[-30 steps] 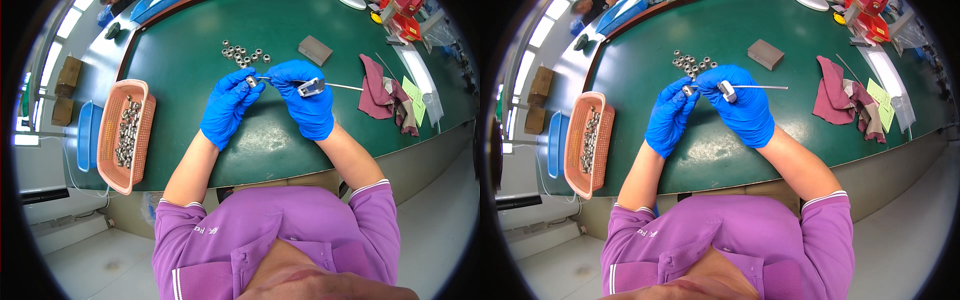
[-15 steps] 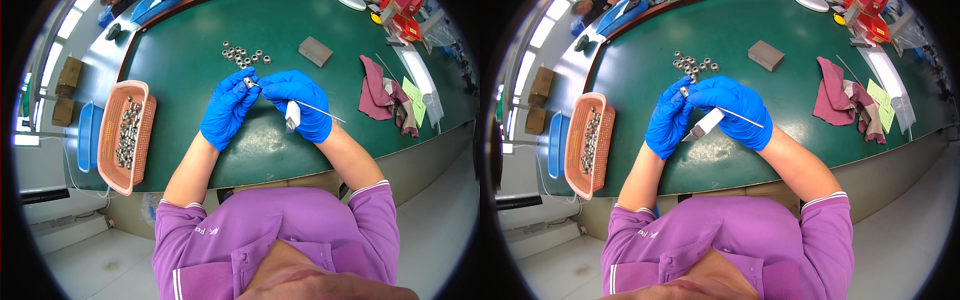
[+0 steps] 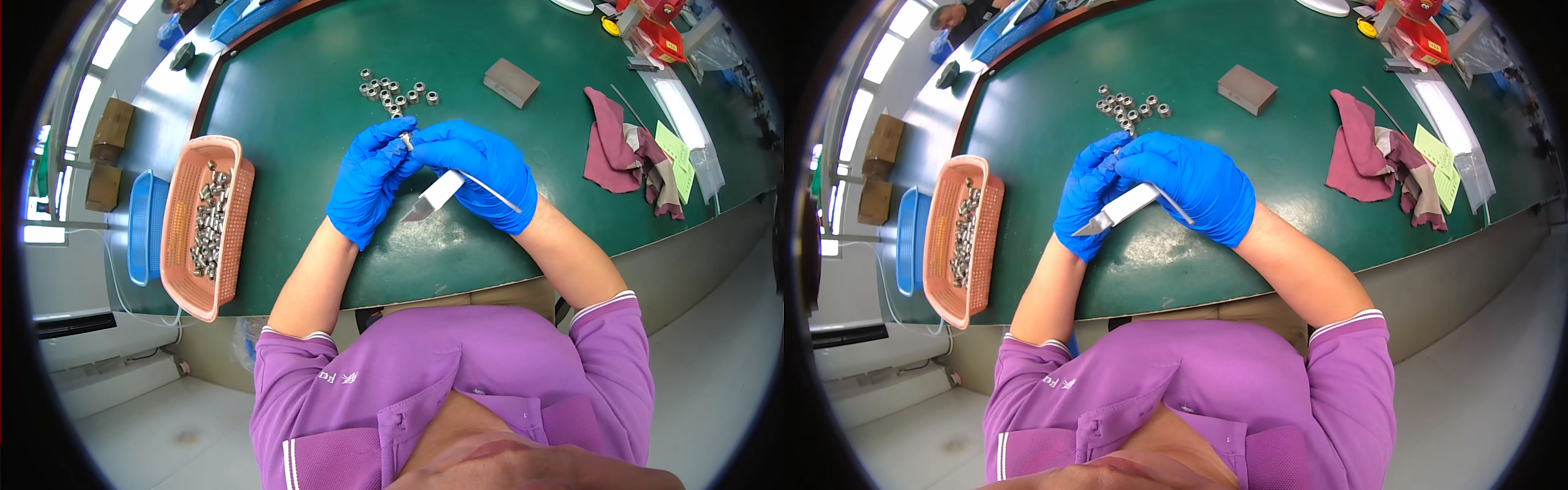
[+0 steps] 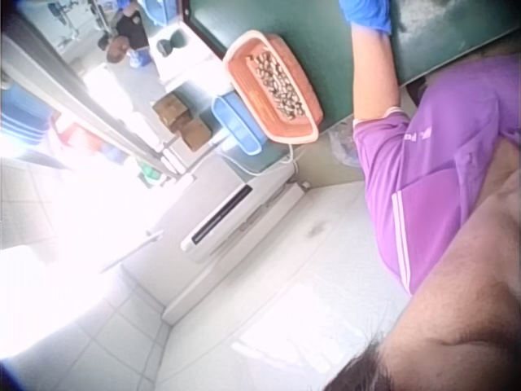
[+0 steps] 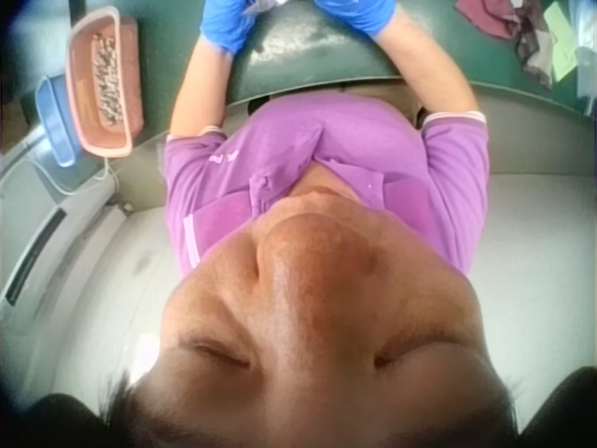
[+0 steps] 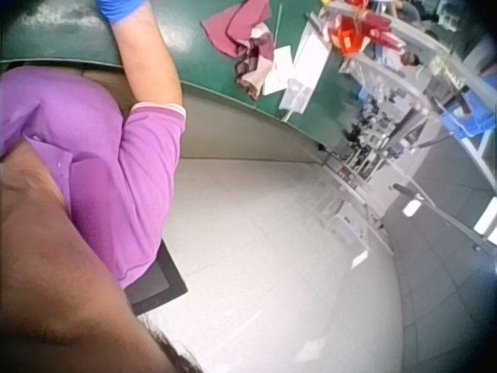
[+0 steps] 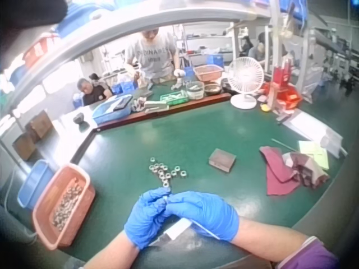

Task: The person deburrs metal parts by inserting a thin metal rod into their holes and scraping the edges with a utility knife.

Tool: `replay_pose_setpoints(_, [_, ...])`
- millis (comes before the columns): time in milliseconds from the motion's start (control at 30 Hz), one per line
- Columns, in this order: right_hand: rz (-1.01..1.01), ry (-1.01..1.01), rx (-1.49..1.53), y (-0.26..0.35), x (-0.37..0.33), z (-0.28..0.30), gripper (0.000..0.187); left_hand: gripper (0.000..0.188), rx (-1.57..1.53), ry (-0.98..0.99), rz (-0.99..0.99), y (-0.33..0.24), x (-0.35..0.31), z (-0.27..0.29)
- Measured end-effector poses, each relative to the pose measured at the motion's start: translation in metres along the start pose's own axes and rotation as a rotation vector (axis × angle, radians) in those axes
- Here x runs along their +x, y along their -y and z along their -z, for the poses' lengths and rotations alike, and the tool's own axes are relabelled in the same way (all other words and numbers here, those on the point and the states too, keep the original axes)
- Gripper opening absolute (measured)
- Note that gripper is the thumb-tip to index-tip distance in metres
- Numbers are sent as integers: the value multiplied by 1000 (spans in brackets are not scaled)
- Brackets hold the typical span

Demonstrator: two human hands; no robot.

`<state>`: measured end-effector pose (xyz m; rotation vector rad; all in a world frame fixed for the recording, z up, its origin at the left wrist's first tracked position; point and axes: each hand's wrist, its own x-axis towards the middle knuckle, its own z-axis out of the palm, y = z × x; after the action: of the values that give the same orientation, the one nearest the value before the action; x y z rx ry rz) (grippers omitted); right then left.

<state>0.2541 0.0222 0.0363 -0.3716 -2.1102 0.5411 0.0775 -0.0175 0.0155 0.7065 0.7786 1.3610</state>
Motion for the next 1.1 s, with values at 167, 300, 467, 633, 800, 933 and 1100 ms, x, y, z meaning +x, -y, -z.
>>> replay_pose_setpoints(167, [-18, -206, 222, -9, -2, 1, 27, 32, -38, 56, -13, -7, 1, 5])
replay_pose_setpoints(300, [-382, -545, -101, -21, 13, 24, 28, 39, -204, 137, -27, -7, 7, 18])
replay_pose_setpoints(467, [-698, -463, -527, -86, -17, 78, 36, 40, -318, 6, -15, -17, 8, 8])
replay_pose_setpoints(633, [-1011, -4, -706, -100, -37, 105, 37, 42, -277, 70, -93, -18, 12, 18])
replay_pose_setpoints(800, [-1090, 83, -772, -92, -32, 102, 37, 45, -374, 169, -84, -22, 11, 26])
replay_pose_setpoints(933, [-936, -315, -356, -56, -6, 80, 44, 49, -477, 164, -83, -29, 9, 23])
replay_pose_setpoints(1100, [-830, -78, 37, 7, 18, 51, 38, 48, -482, 167, -125, -33, 8, 26])
